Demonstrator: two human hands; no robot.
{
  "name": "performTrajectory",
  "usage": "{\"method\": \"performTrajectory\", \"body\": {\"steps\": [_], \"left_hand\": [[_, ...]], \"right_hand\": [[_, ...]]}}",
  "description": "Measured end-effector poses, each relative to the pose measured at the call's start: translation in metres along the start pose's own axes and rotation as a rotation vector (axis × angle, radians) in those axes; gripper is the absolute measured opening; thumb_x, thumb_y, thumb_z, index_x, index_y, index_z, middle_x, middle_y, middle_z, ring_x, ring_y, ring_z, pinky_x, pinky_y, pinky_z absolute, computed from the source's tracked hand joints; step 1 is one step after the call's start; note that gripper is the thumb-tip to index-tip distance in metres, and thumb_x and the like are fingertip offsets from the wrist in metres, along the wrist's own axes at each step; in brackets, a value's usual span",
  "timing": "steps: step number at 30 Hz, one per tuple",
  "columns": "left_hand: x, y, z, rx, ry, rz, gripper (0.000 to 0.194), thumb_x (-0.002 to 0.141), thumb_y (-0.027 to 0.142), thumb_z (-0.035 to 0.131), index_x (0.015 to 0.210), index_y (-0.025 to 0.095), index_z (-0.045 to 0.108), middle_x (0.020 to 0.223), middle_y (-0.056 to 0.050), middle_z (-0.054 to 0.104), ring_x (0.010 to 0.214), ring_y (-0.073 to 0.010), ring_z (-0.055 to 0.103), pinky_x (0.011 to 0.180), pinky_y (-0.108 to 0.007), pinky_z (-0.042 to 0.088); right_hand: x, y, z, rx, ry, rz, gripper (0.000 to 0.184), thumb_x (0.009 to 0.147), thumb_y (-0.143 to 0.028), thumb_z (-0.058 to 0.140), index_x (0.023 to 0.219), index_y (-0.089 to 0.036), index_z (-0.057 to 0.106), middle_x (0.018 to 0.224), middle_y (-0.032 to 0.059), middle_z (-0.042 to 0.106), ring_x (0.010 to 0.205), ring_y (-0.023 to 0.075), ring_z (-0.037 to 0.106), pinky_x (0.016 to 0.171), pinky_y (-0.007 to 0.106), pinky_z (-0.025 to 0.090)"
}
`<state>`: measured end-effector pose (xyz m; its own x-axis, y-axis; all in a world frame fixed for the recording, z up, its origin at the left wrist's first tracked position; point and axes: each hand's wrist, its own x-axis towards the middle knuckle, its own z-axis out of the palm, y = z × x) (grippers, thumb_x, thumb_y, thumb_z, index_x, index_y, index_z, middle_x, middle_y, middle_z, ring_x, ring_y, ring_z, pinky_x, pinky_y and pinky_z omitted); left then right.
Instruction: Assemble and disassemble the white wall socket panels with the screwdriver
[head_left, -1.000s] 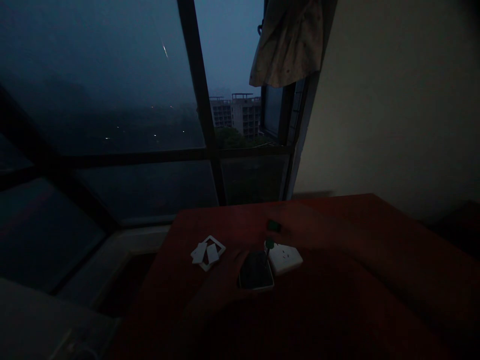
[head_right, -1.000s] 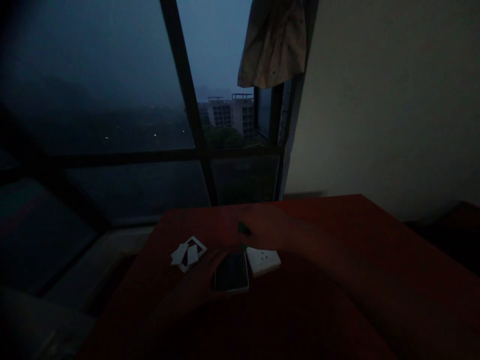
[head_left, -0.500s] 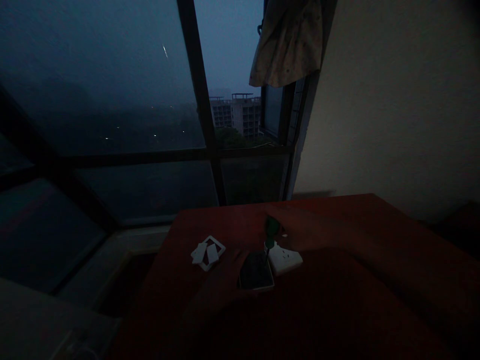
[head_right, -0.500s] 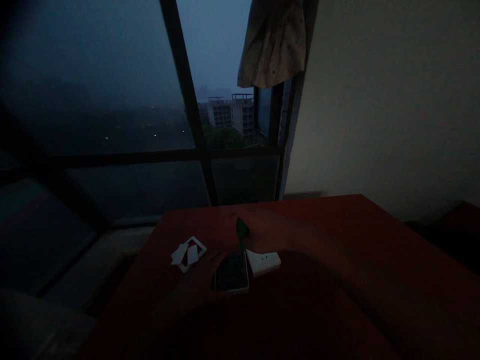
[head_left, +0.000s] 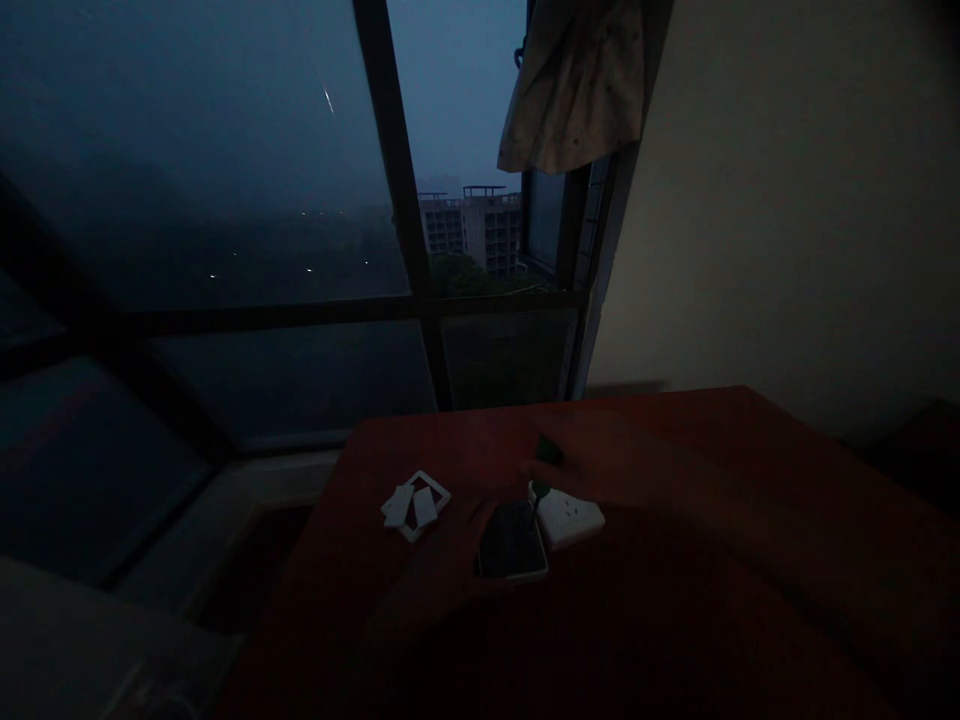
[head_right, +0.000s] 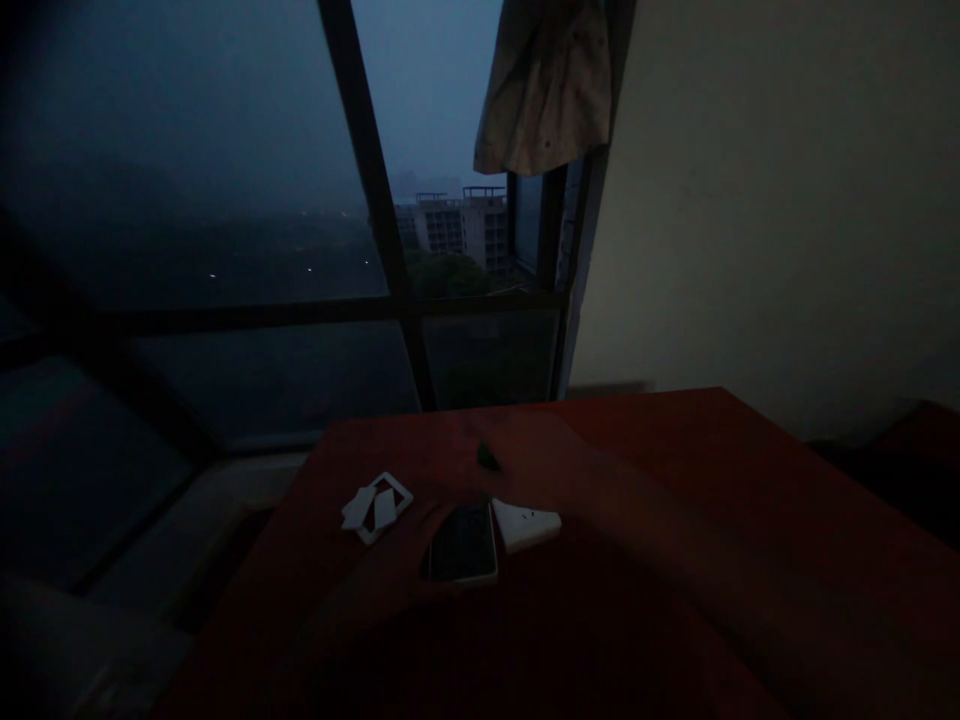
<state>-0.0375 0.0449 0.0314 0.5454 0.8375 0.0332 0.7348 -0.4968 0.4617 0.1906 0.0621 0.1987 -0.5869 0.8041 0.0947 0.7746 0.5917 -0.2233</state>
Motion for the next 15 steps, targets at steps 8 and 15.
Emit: {"method": "performTrajectory", "body": {"steps": [8,15], "left_hand": [[-0.0003,-0.0010,0.0003,-0.022,-0.010,0.005,0.095,0.060,0.050,0.078,0.139,0.026,0.030,0.145,-0.011,0.033,0.131,-0.0327,0.030,0.107,-0.047,0.028],[0.0007,0.0008,-0.0023,-0.037,-0.019,0.007,0.094,0.061,0.052,0.076,0.139,0.026,0.030,0.143,-0.011,0.035,0.130,-0.0335,0.033,0.105,-0.047,0.030]], "right_hand": [[-0.0040,-0.0003,-0.0051,0.156,-0.059,-0.233,0.053,0.075,-0.017,0.059,0.126,-0.023,0.048,0.122,0.0056,0.061,0.110,0.0184,0.056,0.089,0.027,0.044],[-0.0007,-0.0030,0.0010,-0.169,0.018,0.072,0.030,0.086,-0.040,0.047,0.098,-0.017,0.061,0.094,0.0116,0.070,0.087,0.0251,0.065,0.075,0.034,0.047]]}}
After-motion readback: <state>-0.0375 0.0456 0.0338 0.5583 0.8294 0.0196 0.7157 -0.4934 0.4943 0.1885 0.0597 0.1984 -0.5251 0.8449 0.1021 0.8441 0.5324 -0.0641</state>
